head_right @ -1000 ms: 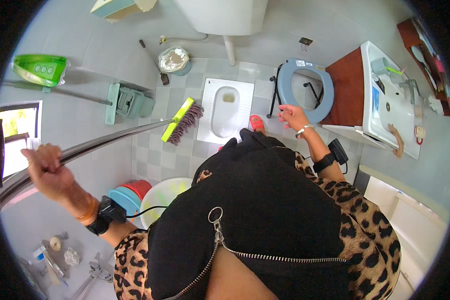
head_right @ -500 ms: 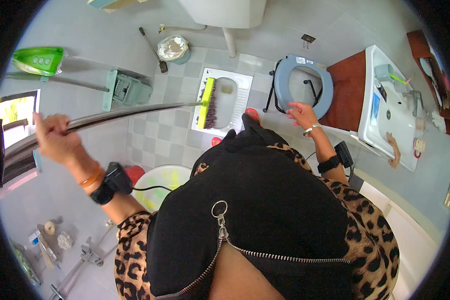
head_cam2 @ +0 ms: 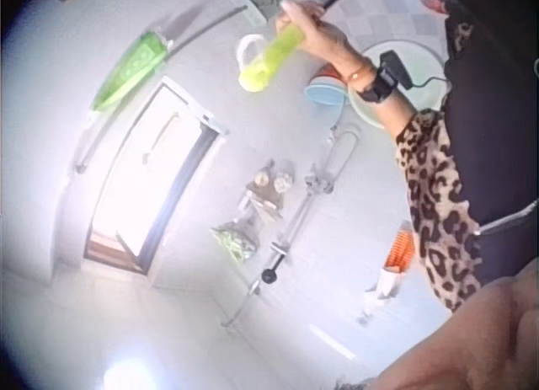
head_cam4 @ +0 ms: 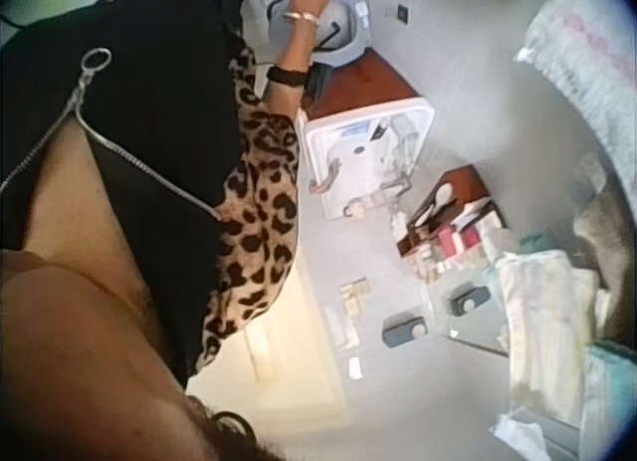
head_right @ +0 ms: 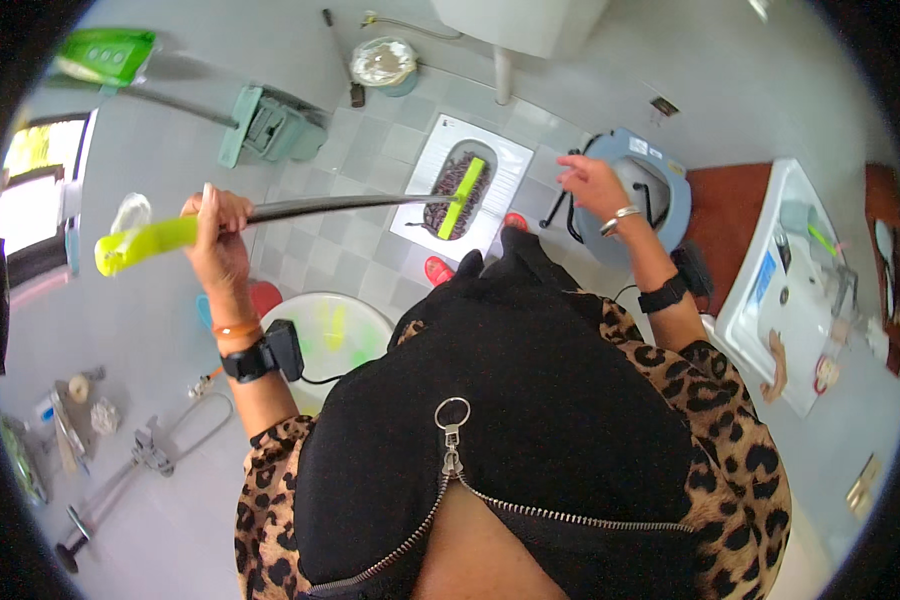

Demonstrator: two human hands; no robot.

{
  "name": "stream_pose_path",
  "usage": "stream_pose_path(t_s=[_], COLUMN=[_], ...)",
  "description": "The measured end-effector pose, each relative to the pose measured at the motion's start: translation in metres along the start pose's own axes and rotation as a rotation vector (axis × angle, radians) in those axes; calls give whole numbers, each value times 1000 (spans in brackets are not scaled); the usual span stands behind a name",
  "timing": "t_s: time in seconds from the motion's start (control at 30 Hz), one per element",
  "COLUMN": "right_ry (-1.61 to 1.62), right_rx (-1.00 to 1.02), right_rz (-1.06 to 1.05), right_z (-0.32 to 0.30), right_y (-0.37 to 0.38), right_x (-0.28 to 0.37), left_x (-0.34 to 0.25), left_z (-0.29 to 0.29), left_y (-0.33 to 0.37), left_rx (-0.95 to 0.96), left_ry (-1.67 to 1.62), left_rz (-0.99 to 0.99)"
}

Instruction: Cleaning a squat toilet using a mop and spray cleaner.

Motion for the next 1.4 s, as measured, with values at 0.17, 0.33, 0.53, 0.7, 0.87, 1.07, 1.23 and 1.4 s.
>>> stream_pose_path(t_s=[0.17,0.33,0.53,0.7,0.87,1.07,1.23,1.4], right_ry=[-389,-397,-762,-541,-346,-207,-115,-201], right_rx=[364,464,660,577,633,562,481,244], right_rz=[-274,-916,-912,-1225,-1315,-1429,-1404,-1075], right_z=[138,265,367,397,449,512,568,633], right_y=[52,41,51,-36,-97,-126,-95,1], right_x=[-9,65,37,171,254,304,315,284], left_x=[-31,-49,-118,-215,-306,-340,-321,-213], left_z=[44,41,-12,-97,-142,-155,-167,-196], left_y=[-44,-88,-126,-168,-220,-231,-223,-184], left_rx=[135,-38,-122,-181,-280,-7,0,-117], left_ry=[219,-45,-36,-182,-125,4,198,495], left_rz=[100,10,218,446,618,703,610,626])
Point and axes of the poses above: each hand's wrist, its own y-axis towards the middle knuckle, its own z-axis out of the palm, x = y × z, the point moved 6 cm from there along y, towards the middle knuckle, and after that the axes turned 1 degree about z, right-handed, at the moved point
